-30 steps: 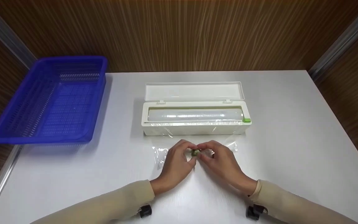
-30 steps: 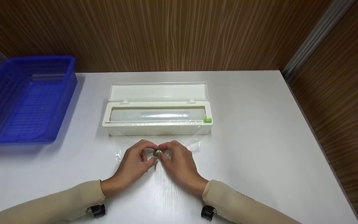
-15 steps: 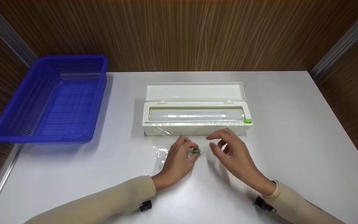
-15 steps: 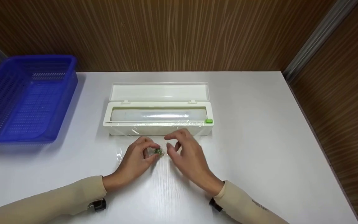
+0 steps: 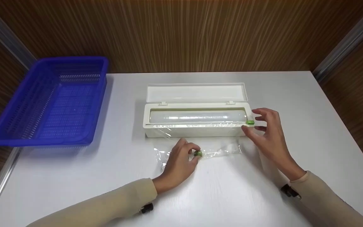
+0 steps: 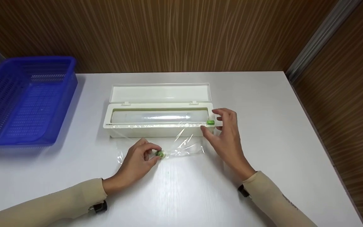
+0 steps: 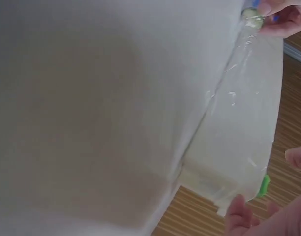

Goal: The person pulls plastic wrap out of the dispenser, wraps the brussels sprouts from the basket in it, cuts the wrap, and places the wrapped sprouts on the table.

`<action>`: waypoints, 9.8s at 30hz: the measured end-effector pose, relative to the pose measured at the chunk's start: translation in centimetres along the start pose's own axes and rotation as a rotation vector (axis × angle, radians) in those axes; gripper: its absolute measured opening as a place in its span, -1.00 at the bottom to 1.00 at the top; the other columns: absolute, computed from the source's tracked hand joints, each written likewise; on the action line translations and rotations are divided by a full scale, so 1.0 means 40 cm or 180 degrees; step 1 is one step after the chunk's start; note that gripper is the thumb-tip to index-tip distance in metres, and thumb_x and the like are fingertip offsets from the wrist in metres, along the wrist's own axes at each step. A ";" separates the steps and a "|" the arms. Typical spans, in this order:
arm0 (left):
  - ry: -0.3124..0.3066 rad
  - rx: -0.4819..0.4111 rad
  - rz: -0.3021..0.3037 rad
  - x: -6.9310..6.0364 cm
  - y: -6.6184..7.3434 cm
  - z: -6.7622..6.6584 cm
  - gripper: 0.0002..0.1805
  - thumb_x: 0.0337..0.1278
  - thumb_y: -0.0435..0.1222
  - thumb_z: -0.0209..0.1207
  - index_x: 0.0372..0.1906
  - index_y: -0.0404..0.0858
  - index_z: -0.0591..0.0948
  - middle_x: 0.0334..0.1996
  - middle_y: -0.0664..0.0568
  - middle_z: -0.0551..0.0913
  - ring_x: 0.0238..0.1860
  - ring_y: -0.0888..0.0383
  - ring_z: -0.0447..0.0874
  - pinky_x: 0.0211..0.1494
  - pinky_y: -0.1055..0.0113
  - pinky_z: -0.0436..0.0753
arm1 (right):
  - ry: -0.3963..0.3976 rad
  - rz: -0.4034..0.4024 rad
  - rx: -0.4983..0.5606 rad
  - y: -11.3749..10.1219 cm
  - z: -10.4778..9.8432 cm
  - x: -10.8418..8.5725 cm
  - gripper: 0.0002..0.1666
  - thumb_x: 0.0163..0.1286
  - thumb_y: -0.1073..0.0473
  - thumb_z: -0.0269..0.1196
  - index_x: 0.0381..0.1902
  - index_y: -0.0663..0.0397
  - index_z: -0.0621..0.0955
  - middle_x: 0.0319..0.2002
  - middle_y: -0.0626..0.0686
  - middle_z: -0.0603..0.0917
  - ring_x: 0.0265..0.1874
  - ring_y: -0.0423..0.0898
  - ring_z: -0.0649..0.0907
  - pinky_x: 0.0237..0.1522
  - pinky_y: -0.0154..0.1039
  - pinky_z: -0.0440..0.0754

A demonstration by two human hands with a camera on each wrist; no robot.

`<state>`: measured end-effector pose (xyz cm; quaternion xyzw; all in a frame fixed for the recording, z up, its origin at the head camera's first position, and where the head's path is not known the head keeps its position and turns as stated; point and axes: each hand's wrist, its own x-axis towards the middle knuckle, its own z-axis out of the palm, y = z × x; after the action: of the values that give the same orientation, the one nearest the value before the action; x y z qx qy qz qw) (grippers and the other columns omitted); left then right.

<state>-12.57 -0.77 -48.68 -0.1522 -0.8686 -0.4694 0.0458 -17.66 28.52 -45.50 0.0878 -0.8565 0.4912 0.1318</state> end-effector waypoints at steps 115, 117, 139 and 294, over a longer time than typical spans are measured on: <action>-0.0670 0.0162 0.0903 0.341 0.153 0.151 -0.87 0.35 -0.37 0.44 -0.06 -0.28 0.80 -0.33 0.10 0.57 -0.23 0.22 0.48 -0.06 0.42 0.45 | -0.0777 0.0099 0.0340 0.084 -0.016 0.054 -0.20 0.37 0.48 0.50 0.54 0.23 0.52 0.35 0.23 0.37 0.18 0.02 0.50 0.11 -0.37 0.65; -0.0647 0.0179 0.0909 0.340 0.154 0.156 -0.88 0.35 -0.37 0.43 -0.08 -0.27 0.80 -0.34 0.10 0.56 -0.24 0.22 0.47 -0.05 0.42 0.43 | -0.0766 0.0107 0.0391 0.086 -0.017 0.054 -0.22 0.37 0.51 0.48 0.52 0.27 0.53 0.34 0.23 0.38 0.19 0.01 0.49 0.11 -0.37 0.66; -0.0394 0.0275 0.0712 0.335 0.173 0.187 -0.93 0.36 -0.30 0.49 -0.16 -0.19 0.82 -0.35 0.15 0.65 -0.24 0.23 0.54 -0.11 0.42 0.47 | -0.0790 0.0072 0.0211 0.088 -0.028 0.060 -0.32 0.34 0.52 0.49 0.41 0.30 0.62 0.21 0.16 0.55 0.13 -0.09 0.49 0.07 -0.35 0.63; -0.0261 0.0041 0.0529 0.209 -0.027 -0.217 -0.94 0.20 -0.49 0.54 -0.33 -0.34 0.85 -0.40 0.09 0.65 -0.39 0.17 0.56 -0.24 0.34 0.52 | -0.0668 -0.0191 -0.0086 0.095 -0.035 0.066 -0.25 0.19 0.39 0.65 0.36 0.10 0.72 -0.15 0.12 0.56 -0.19 -0.09 0.45 -0.19 -0.41 0.49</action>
<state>-21.38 -6.68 -42.87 -0.2426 -0.8571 -0.4517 0.0500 -21.03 31.57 -47.11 0.1626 -0.8692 0.4635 0.0572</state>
